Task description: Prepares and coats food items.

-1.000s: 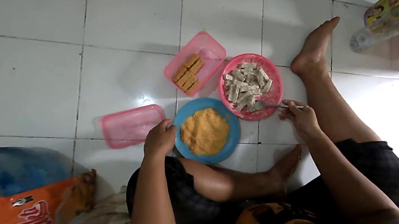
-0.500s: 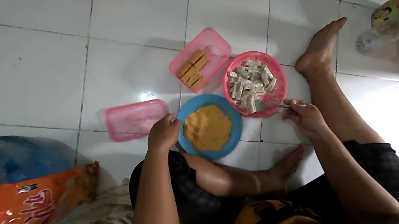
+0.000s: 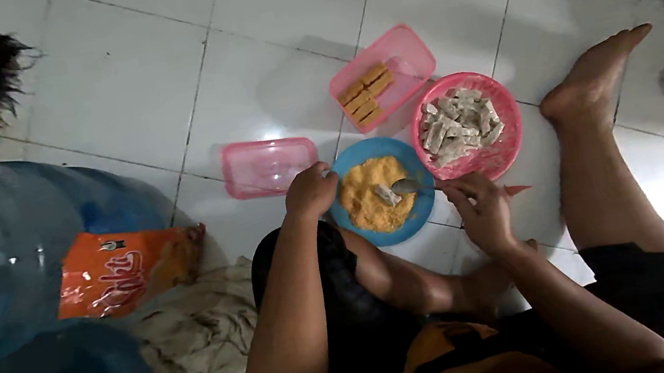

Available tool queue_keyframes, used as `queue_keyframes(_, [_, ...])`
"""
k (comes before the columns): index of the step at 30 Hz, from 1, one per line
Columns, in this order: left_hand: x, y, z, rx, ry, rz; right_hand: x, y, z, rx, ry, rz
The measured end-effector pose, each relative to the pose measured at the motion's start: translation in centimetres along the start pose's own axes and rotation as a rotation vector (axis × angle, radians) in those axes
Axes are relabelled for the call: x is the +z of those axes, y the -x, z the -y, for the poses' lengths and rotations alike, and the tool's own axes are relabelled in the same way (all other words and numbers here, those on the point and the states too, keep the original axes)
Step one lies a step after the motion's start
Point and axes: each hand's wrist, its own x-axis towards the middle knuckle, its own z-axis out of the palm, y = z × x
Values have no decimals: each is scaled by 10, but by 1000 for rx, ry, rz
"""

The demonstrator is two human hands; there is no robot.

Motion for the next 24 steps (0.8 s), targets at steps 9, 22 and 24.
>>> queue_keyframes(9, [-1, 0, 1, 20, 14, 1, 21, 14, 0, -188, 82, -6])
queue_keyframes(22, [0, -2, 0, -1, 18, 8, -57, -13, -78, 591, -434, -442])
queue_keyframes(24, [1, -1, 0, 0, 12, 5, -58, -9, -84, 646, -462, -361])
